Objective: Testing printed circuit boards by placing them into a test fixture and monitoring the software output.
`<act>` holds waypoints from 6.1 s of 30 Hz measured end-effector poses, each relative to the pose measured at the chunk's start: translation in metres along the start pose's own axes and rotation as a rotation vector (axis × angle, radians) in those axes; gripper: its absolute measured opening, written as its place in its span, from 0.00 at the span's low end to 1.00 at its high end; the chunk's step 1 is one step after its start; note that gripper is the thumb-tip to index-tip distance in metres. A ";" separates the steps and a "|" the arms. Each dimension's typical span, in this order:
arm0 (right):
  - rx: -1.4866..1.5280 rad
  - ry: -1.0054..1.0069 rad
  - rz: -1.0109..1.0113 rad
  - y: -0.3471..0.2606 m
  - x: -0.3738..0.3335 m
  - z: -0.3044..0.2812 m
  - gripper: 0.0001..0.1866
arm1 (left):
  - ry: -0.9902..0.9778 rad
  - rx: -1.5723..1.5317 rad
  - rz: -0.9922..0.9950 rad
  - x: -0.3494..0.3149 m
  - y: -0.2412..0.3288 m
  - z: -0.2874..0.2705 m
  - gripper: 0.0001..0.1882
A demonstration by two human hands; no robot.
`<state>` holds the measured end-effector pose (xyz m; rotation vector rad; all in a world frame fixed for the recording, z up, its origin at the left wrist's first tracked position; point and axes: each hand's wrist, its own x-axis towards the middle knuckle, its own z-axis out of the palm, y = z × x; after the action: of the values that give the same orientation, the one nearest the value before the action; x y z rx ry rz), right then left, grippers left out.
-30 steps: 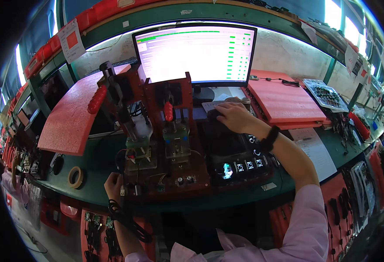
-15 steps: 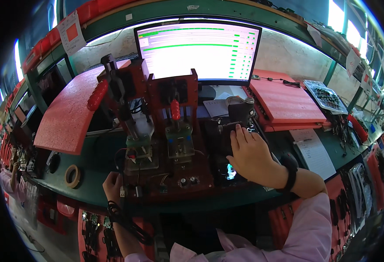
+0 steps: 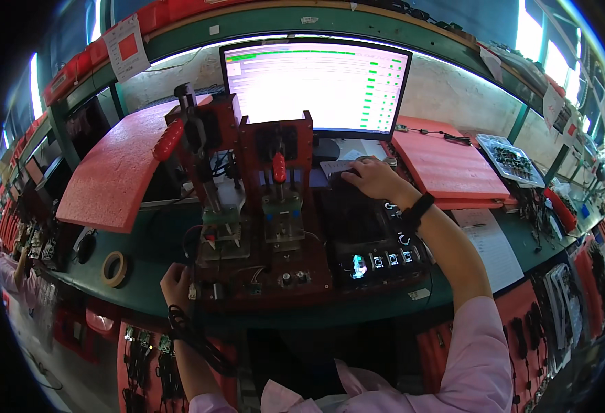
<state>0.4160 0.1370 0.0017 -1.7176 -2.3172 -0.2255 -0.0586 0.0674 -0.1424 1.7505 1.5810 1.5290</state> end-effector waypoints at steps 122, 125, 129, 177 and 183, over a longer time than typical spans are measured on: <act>0.250 0.103 -0.075 -0.030 0.026 0.009 0.17 | -0.031 -0.008 -0.059 0.000 -0.018 -0.009 0.07; 0.264 0.077 -0.042 -0.035 0.023 0.001 0.16 | -0.036 -0.019 -0.065 -0.001 -0.018 -0.008 0.07; 0.243 0.068 -0.045 -0.035 0.023 0.001 0.17 | -0.032 -0.016 -0.066 0.000 -0.022 -0.009 0.07; 0.260 0.079 -0.045 -0.031 0.024 0.006 0.17 | -0.032 -0.003 -0.058 -0.002 -0.003 -0.007 0.07; 0.258 0.092 -0.048 -0.034 0.024 0.003 0.16 | -0.018 -0.001 -0.040 -0.002 -0.012 -0.007 0.07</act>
<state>0.3769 0.1495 0.0063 -1.4962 -2.2124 -0.0117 -0.0704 0.0667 -0.1497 1.7169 1.5964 1.4918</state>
